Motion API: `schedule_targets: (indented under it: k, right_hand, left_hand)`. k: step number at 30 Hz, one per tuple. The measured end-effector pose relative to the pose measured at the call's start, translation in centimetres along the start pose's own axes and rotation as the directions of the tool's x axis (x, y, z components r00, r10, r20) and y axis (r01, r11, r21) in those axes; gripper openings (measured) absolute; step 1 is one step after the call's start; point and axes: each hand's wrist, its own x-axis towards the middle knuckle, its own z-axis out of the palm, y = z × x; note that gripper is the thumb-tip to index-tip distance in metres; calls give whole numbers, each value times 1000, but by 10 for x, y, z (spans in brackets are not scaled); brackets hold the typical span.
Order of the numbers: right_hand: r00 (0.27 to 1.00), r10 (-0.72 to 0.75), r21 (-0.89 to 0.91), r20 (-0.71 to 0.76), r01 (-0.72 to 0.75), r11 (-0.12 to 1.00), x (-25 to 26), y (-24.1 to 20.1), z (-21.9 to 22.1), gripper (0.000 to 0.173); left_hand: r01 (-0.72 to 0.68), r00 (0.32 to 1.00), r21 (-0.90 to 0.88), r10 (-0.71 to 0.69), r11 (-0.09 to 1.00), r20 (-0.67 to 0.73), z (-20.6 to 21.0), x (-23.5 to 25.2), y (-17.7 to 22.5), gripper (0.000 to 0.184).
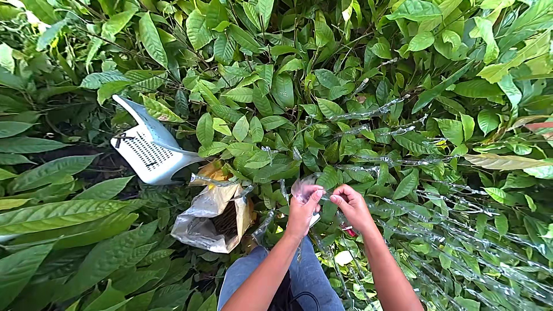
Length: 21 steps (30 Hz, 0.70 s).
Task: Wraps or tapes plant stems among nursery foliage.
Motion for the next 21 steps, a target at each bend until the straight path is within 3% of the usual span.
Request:
schedule_targets:
  k: [9,15,18,21]
  right_hand:
    - [968,-66,-47,-243,56,997,-2,-1,-1,33]
    - [998,24,76,-52,-20,997,-2,-2,-17,13]
    - [997,-39,-49,-59,36,998,0,-5,-28,18]
    - [990,-127,-296,-61,104,950,1,-14,-41,31]
  left_hand:
    - [45,997,-49,-48,998,-57,23,5,5,17]
    - [8,1000,-31,-9,999,-22,19,7,4,12]
    - [42,999,-29,-43,999,-19,23,5,5,11]
    - [62,998,-24,-62,998,-7,25,4,5,10]
